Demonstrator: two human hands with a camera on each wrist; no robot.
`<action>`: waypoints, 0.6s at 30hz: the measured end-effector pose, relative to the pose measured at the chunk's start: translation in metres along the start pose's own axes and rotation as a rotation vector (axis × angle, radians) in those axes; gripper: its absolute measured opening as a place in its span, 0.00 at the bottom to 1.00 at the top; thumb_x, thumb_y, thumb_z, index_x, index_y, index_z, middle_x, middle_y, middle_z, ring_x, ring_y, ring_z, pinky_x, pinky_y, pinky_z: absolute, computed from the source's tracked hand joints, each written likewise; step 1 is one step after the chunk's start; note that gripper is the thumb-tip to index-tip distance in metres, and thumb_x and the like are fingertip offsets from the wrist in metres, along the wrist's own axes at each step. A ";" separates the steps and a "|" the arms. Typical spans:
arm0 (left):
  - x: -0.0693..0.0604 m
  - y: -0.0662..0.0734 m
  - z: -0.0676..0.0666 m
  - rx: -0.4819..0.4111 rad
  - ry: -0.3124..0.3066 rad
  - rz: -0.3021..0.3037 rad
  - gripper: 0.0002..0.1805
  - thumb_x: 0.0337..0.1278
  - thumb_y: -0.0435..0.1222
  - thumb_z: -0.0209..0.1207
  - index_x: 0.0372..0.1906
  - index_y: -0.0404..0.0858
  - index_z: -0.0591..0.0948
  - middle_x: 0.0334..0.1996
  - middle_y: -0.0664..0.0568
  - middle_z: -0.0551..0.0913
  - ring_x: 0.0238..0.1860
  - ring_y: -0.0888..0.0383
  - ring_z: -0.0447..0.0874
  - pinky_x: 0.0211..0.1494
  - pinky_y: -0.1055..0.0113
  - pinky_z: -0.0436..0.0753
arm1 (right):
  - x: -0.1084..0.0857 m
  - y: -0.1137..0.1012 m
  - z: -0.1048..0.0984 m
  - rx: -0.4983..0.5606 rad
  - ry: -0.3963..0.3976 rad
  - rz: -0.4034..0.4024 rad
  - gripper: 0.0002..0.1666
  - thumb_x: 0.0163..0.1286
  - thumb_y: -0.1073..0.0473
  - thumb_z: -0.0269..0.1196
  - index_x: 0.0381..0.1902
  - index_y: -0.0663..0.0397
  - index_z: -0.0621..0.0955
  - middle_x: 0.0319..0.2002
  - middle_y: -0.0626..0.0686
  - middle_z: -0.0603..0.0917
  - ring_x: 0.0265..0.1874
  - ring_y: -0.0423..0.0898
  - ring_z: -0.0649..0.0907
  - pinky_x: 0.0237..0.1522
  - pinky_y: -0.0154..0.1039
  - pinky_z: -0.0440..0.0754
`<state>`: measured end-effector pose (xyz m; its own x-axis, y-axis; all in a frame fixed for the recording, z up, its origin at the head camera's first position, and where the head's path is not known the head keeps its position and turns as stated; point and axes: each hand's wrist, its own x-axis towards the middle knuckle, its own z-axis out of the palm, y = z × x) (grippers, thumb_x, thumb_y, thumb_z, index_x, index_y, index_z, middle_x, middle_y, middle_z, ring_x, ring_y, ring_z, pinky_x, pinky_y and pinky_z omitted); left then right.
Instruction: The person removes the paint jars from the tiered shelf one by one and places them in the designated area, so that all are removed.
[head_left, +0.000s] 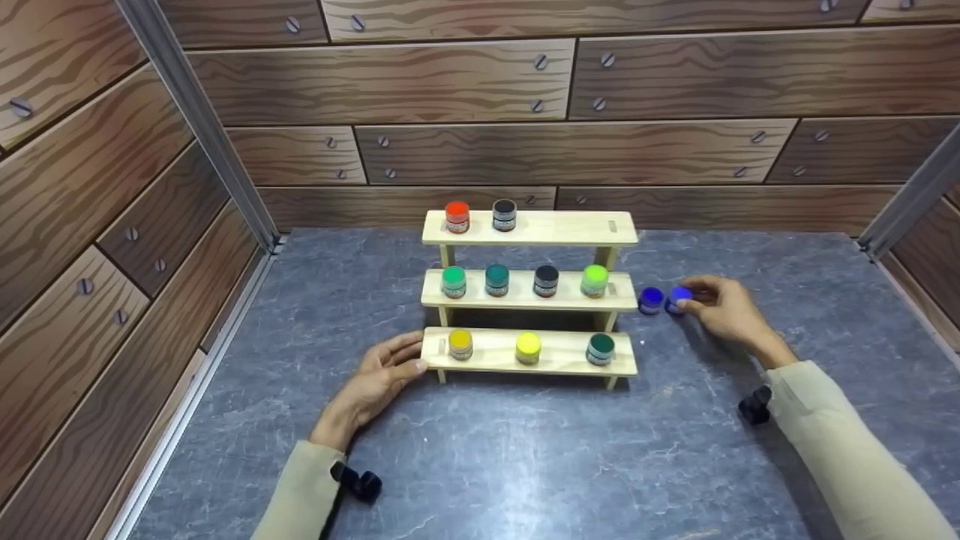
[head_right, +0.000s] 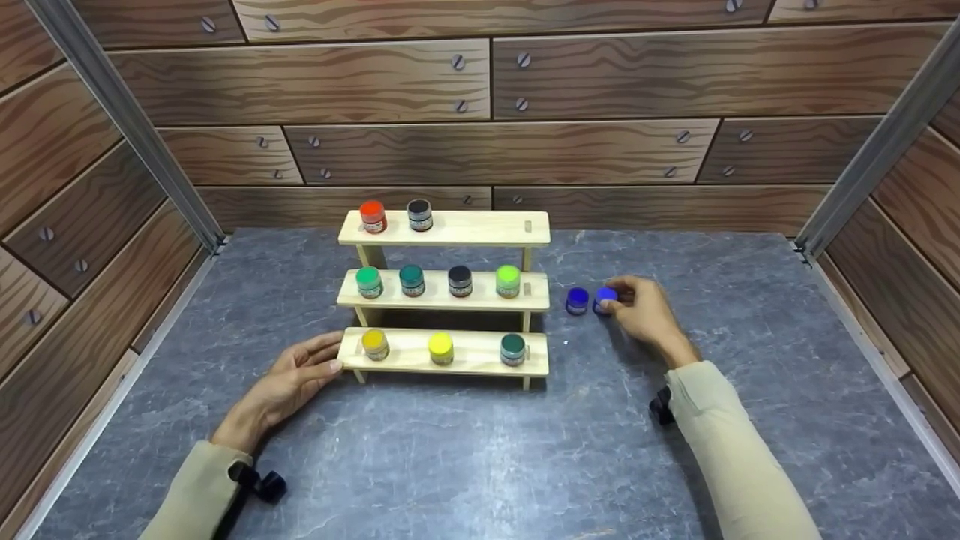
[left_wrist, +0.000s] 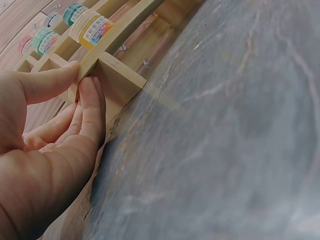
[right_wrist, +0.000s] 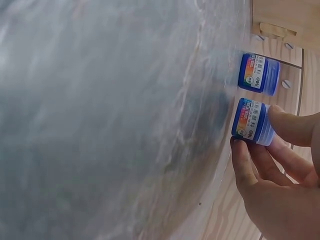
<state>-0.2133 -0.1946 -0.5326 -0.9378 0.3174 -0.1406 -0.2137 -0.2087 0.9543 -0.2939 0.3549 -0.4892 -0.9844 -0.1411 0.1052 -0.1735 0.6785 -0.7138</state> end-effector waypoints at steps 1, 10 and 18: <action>0.000 0.000 0.000 -0.001 -0.002 0.000 0.40 0.68 0.23 0.61 0.80 0.22 0.58 0.76 0.26 0.65 0.62 0.56 0.82 0.66 0.70 0.84 | 0.000 0.000 0.000 0.001 -0.001 0.000 0.26 0.76 0.63 0.68 0.65 0.75 0.79 0.58 0.75 0.84 0.57 0.68 0.85 0.46 0.13 0.74; -0.001 0.000 0.000 0.003 -0.009 0.010 0.40 0.69 0.24 0.62 0.81 0.22 0.58 0.77 0.25 0.64 0.64 0.55 0.81 0.67 0.69 0.83 | 0.000 0.001 0.003 -0.021 -0.001 -0.009 0.25 0.75 0.64 0.68 0.64 0.76 0.79 0.57 0.75 0.84 0.56 0.68 0.86 0.45 0.14 0.74; -0.001 0.000 0.000 0.000 -0.008 0.010 0.40 0.69 0.24 0.62 0.81 0.22 0.58 0.76 0.26 0.65 0.63 0.56 0.81 0.66 0.70 0.84 | -0.001 0.000 0.002 -0.023 -0.016 0.005 0.27 0.76 0.62 0.69 0.66 0.75 0.78 0.59 0.75 0.83 0.58 0.70 0.85 0.45 0.13 0.74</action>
<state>-0.2125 -0.1952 -0.5330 -0.9376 0.3230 -0.1287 -0.2043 -0.2121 0.9557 -0.2931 0.3530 -0.4908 -0.9846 -0.1497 0.0905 -0.1699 0.6956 -0.6980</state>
